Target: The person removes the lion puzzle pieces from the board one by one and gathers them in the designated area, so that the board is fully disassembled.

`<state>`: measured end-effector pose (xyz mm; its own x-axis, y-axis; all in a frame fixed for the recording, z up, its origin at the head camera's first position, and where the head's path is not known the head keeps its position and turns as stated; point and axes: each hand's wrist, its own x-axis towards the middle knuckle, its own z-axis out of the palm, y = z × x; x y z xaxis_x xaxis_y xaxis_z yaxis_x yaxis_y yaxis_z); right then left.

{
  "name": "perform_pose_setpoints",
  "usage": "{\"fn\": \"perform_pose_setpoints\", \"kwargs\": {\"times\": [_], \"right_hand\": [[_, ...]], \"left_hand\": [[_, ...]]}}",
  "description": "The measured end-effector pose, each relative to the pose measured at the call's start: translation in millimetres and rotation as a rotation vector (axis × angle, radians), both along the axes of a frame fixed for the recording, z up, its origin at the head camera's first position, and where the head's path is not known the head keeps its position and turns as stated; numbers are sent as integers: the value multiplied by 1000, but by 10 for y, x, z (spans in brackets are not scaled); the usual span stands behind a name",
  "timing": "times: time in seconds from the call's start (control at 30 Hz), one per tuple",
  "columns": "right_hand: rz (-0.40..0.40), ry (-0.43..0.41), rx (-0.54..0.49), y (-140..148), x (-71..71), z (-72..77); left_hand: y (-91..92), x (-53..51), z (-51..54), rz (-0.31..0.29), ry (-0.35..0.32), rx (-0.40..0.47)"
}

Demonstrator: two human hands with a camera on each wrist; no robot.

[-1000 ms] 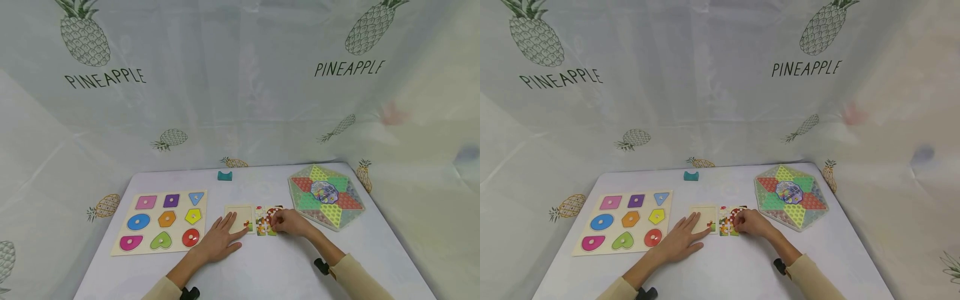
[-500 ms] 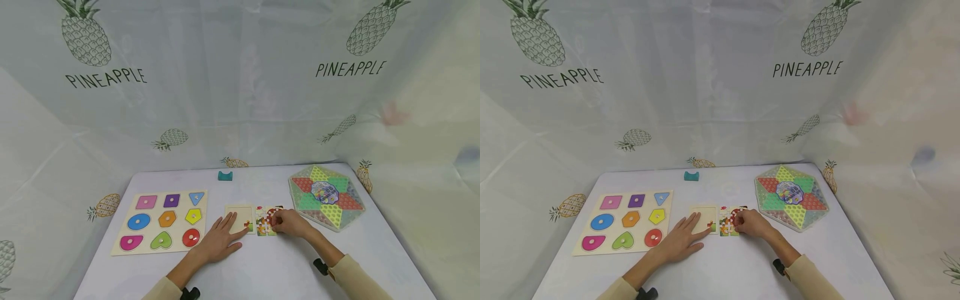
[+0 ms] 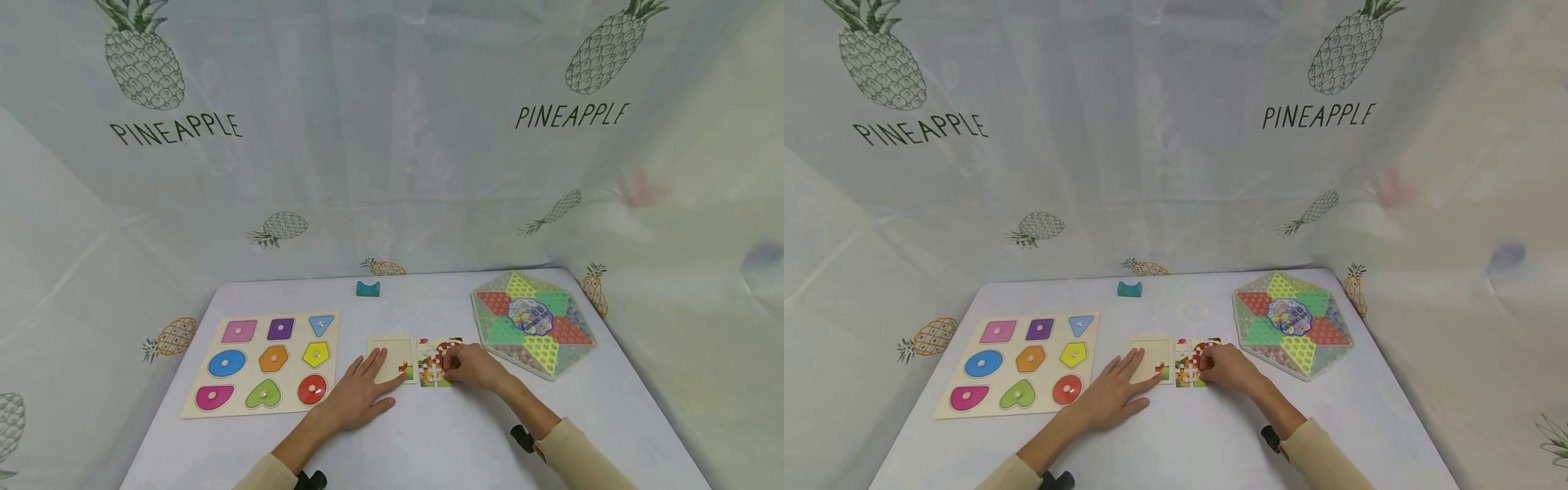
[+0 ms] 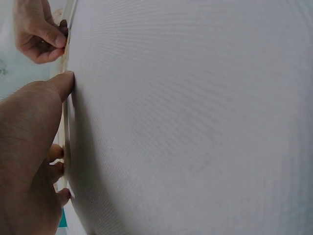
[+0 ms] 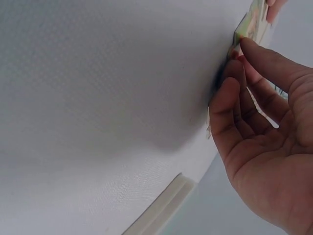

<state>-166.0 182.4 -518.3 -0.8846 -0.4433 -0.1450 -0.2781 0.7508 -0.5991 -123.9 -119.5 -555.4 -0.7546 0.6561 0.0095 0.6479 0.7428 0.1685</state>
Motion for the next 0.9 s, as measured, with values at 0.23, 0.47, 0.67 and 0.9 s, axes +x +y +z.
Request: {"fn": "perform_pose_setpoints", "kwargs": {"times": [0.23, 0.47, 0.67, 0.9], "right_hand": [[-3, -15, 4, 4, 1, -12], [-2, -10, 0, 5, 6, -9], [5, 0, 2, 11, 3, -28], [10, -3, -6, 17, 9, -21]], "left_hand": [[3, 1, -2, -5, 8, 4], [2, 0, -2, -13, 22, 13], [3, -1, 0, -10, 9, -3], [0, -2, 2, -4, 9, -5]]}}
